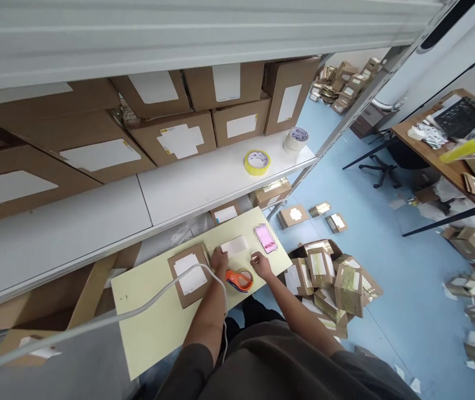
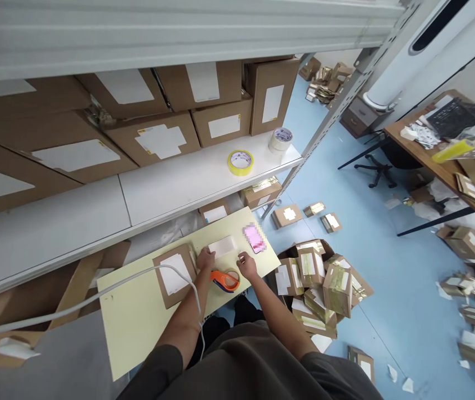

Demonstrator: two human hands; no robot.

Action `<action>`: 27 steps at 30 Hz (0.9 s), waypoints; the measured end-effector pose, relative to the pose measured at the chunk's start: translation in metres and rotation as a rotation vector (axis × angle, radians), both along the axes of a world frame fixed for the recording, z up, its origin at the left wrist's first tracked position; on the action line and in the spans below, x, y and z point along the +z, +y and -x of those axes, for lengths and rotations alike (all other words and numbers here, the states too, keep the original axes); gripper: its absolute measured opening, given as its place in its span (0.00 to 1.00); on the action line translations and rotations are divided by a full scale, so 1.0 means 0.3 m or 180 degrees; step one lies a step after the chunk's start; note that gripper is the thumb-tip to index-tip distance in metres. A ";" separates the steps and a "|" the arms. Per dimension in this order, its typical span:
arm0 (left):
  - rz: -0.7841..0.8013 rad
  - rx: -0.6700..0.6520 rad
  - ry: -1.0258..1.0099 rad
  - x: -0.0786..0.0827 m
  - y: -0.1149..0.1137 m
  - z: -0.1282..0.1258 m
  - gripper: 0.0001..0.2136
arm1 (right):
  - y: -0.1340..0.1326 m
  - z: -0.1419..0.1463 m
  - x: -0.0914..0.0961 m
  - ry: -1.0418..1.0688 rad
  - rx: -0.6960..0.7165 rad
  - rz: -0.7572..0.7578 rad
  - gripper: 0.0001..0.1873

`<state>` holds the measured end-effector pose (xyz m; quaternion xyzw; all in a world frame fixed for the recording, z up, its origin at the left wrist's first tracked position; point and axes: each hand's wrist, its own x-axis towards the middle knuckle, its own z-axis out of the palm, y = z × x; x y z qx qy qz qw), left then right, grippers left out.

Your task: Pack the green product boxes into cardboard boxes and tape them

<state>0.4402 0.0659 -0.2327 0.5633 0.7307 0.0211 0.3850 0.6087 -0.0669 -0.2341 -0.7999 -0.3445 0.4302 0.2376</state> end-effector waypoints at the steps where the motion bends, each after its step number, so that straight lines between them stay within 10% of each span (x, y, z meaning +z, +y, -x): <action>1: -0.0002 0.0005 0.0010 0.013 -0.010 0.004 0.09 | 0.010 0.000 0.007 -0.0049 0.0003 0.0000 0.15; 10: -0.0664 -0.0432 -0.0755 0.248 -0.116 0.118 0.11 | 0.166 -0.001 0.171 -0.0201 0.0307 -0.0590 0.37; 18: -0.1082 0.0547 -0.1162 0.472 -0.131 0.439 0.14 | 0.286 0.040 0.358 0.1145 0.1638 -0.0898 0.08; 27: -0.1231 0.0276 -0.0613 0.631 -0.235 0.576 0.27 | 0.309 0.090 0.505 0.1665 0.2047 -0.1319 0.17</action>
